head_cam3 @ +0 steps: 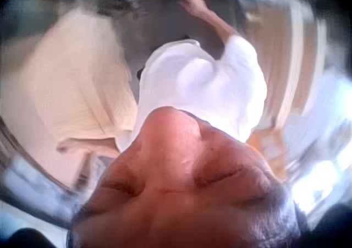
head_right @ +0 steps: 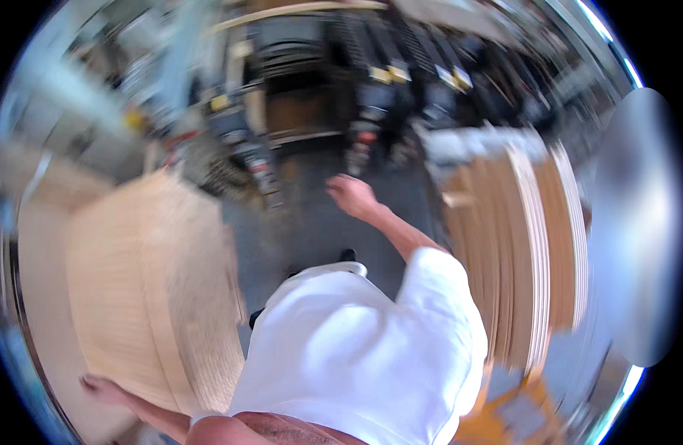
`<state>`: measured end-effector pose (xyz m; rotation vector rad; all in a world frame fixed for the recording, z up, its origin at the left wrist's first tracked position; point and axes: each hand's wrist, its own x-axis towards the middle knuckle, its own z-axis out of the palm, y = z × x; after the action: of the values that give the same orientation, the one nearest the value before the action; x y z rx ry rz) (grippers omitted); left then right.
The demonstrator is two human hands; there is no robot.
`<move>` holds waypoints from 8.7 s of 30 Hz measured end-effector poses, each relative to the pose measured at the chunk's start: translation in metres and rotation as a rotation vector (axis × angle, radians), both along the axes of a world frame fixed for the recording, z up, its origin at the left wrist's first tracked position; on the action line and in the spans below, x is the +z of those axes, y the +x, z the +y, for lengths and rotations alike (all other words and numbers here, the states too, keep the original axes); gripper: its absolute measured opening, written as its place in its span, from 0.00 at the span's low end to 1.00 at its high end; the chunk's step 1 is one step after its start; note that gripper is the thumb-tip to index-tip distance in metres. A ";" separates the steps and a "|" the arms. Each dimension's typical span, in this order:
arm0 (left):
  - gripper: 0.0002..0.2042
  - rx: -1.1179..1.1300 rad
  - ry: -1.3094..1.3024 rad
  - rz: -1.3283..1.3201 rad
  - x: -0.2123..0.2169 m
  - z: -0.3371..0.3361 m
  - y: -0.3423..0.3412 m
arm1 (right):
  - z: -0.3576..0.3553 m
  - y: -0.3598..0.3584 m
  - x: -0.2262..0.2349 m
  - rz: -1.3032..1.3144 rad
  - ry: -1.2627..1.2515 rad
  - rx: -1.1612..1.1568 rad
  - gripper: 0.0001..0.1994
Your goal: The person repeatedly picks up thin wooden slats from a stack and feeds them into a processing machine. They then retrieve the processed slats from the output side and place them onto a growing stack on a yellow cart. This cycle is performed continuously.
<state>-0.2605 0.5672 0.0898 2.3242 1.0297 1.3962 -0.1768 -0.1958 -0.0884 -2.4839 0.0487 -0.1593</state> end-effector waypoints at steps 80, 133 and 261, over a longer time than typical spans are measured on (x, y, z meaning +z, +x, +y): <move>0.16 -1.571 -0.054 1.375 -0.079 -0.737 0.424 | -0.269 0.672 0.042 -0.431 -0.513 0.145 0.12; 0.16 -0.183 -0.861 0.058 0.031 -0.187 -0.184 | 0.107 0.284 0.013 -0.269 0.316 0.815 0.04; 0.18 -1.866 -0.064 1.078 -0.113 -0.772 0.475 | -0.248 0.495 0.111 -0.222 -0.359 0.169 0.23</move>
<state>0.2141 -0.2049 -0.0231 2.2781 -1.0000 -0.6017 0.3183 -0.4435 0.0227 -2.7927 -0.3083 -0.4007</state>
